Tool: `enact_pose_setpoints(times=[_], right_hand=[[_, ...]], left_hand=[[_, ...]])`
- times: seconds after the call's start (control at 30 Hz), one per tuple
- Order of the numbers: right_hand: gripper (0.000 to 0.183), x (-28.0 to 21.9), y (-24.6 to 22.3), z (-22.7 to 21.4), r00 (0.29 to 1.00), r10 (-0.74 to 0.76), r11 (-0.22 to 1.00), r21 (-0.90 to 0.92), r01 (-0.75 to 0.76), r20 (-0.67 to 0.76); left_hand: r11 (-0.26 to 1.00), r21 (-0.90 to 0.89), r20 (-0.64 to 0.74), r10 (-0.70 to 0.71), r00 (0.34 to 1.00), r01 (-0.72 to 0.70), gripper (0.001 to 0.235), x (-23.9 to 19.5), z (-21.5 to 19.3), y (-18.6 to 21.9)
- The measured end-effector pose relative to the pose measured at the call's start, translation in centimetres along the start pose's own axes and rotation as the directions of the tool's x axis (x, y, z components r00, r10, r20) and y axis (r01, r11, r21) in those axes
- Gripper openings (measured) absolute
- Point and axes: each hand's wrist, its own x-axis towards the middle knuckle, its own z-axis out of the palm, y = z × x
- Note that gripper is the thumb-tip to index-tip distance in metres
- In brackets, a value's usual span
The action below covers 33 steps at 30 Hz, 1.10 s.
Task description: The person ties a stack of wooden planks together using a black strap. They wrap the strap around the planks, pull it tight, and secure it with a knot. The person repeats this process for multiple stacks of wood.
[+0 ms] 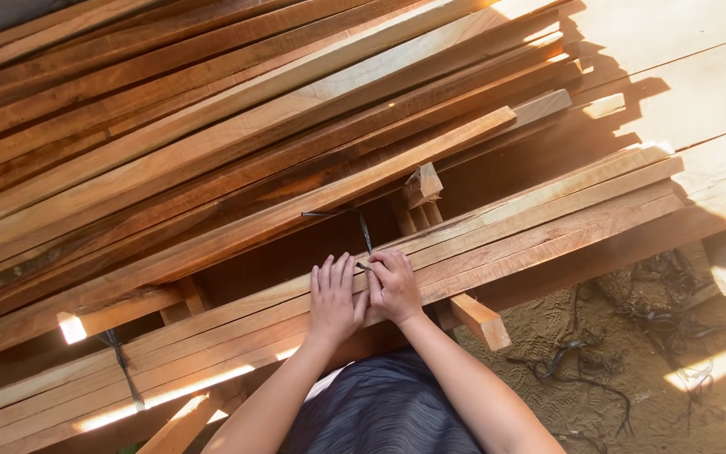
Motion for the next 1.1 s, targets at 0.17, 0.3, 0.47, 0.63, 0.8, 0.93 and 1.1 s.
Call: enact_pose_setpoints(times=[0.17, 0.3, 0.47, 0.63, 0.8, 0.93, 1.1], right_hand=[[0.013, 0.6, -0.9, -0.7, 1.0, -0.016, 1.0, 0.023, 0.016, -0.012], [0.014, 0.2, -0.9, -0.6, 1.0, -0.016, 1.0, -0.005, 0.016, -0.021], [0.014, 0.5, -1.0, -0.6, 1.0, -0.022, 0.999, -0.027, 0.021, -0.02], [0.013, 0.4, -1.0, -0.6, 1.0, 0.013, 1.0, -0.014, -0.013, -0.028], [0.012, -0.1, -0.9, 0.1, 0.999, 0.017, 0.999, -0.029, -0.019, -0.048], [0.011, 0.2, -1.1, -0.2, 0.997, 0.009, 0.997, -0.075, -0.015, -0.073], [0.012, 0.9, -1.2, -0.5, 0.995, 0.001, 0.996, -0.088, -0.009, -0.097]], left_hand=[[0.972, 0.161, 0.163, 0.146, 0.976, -0.172, 0.125, -1.5, -1.1, 0.9], [0.961, 0.209, 0.147, 0.153, 0.977, -0.182, 0.11, -2.4, 1.1, 0.8], [0.958, 0.232, 0.187, 0.124, 0.974, -0.167, 0.116, -2.3, 1.2, 0.8], [0.994, -0.067, 0.268, 0.101, 0.958, -0.086, 0.094, -0.8, -1.7, 0.1], [0.897, -0.341, 0.315, -0.172, 0.933, 0.281, 0.05, 4.3, -0.4, -4.5], [0.831, -0.269, 0.642, -0.223, 0.734, 0.487, 0.055, 7.9, 2.3, -3.9], [0.763, -0.346, 0.645, -0.229, 0.729, 0.546, 0.032, 10.5, 0.6, -2.4]])
